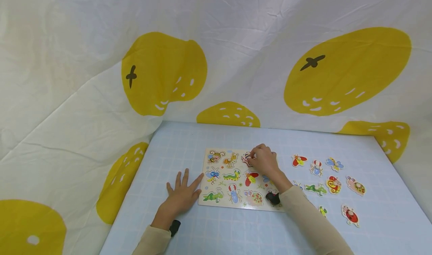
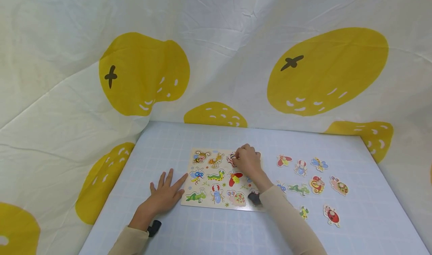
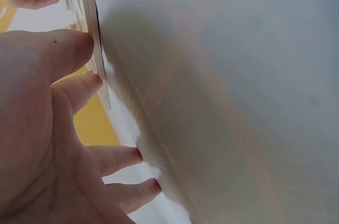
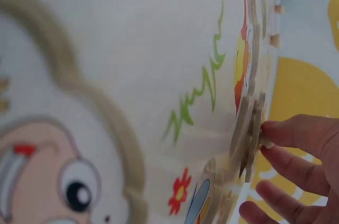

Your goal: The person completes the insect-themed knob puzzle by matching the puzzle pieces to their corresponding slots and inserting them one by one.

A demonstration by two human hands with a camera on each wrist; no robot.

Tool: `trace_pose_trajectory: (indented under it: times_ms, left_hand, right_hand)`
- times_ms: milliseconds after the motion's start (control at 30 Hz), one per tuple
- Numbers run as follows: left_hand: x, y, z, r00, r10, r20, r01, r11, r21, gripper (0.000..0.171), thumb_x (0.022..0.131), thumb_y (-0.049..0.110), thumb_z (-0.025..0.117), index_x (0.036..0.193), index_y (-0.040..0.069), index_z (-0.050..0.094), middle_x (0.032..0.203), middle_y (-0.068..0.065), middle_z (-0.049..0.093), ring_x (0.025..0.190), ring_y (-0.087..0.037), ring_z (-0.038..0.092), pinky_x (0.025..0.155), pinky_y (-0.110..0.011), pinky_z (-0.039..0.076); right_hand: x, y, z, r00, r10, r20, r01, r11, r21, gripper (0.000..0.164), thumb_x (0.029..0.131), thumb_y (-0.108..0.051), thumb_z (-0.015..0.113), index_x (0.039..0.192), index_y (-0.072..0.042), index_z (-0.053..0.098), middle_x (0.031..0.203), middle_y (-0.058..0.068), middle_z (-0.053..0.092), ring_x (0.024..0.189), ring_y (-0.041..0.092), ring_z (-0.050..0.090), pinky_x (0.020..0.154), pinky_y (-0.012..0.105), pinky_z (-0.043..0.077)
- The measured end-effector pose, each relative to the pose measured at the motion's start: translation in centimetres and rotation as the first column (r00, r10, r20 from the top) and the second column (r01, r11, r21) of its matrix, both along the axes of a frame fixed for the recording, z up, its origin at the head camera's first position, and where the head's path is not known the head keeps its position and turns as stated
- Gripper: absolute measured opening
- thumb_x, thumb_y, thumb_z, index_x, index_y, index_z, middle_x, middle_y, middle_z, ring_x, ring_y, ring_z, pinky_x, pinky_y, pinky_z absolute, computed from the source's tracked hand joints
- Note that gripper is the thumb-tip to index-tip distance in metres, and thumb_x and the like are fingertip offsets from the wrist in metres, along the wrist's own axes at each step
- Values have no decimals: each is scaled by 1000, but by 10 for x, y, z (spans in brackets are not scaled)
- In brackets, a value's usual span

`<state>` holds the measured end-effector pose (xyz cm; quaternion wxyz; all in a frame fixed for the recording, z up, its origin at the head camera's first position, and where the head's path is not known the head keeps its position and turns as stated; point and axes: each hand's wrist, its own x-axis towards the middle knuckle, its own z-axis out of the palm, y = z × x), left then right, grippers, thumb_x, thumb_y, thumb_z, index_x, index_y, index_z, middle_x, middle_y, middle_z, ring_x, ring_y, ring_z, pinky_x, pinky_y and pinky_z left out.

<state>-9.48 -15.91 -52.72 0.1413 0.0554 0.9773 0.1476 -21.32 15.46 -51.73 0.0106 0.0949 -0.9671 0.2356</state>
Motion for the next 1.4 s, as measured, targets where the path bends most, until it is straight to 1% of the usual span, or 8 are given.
trace_pose_trajectory:
  times_ms: [233, 433, 667, 867, 1133, 1400]
  left_hand:
    - [0, -1, -4, 1000, -1, -5, 1, 1000, -9, 59, 102, 41, 54, 157, 34, 33, 164, -23, 9, 148, -50, 0, 102, -82, 3]
    - [-1, -1, -4, 1000, 1, -1, -1, 1000, -11, 59, 103, 42, 54, 157, 35, 32, 165, -22, 8, 148, -50, 0, 103, -81, 3]
    - [0, 0, -1, 1000, -1, -12, 1, 1000, -5, 59, 102, 40, 55, 157, 34, 34, 164, -23, 10, 147, -51, 1, 103, -82, 4]
    - [0, 0, -1, 1000, -1, -14, 1, 1000, -2, 59, 102, 40, 55, 157, 33, 35, 164, -23, 10, 148, -50, 1, 103, -82, 4]
    - [-1, 1, -3, 1000, -4, -14, 4, 1000, 0, 59, 102, 40, 55, 157, 33, 34, 164, -23, 9, 148, -50, 0, 102, -82, 3]
    - [-1, -1, -6, 1000, -7, -16, 7, 1000, 3, 59, 102, 39, 55, 157, 34, 34, 164, -24, 9, 147, -51, 0, 102, -82, 3]
  right_hand:
    - [-1, -1, -2, 1000, 5, -8, -5, 1000, 17, 12, 88, -22, 76, 82, -13, 71, 119, 15, 60, 109, 37, 53, 88, 62, 38]
    - [-1, -1, -3, 999, 17, -30, -16, 999, 32, 13, 88, -22, 76, 80, -14, 70, 118, 16, 61, 108, 37, 54, 87, 63, 39]
    - [-2, -3, -2, 1000, 14, -13, -14, 999, 52, 15, 88, -24, 76, 79, -15, 68, 118, 14, 60, 108, 36, 53, 88, 61, 39]
    - [-3, -3, -1, 1000, 20, -5, -20, 998, 57, 15, 88, -23, 75, 78, -15, 68, 118, 15, 59, 107, 37, 53, 87, 60, 39]
    - [-3, -3, -3, 1000, 27, -4, -26, 997, 79, 16, 89, -23, 74, 76, -17, 66, 120, 15, 59, 109, 36, 52, 88, 59, 39]
    - [-3, -4, 0, 999, 42, 0, -42, 996, 84, 15, 89, -22, 74, 77, -15, 67, 118, 15, 59, 107, 36, 52, 86, 58, 39]
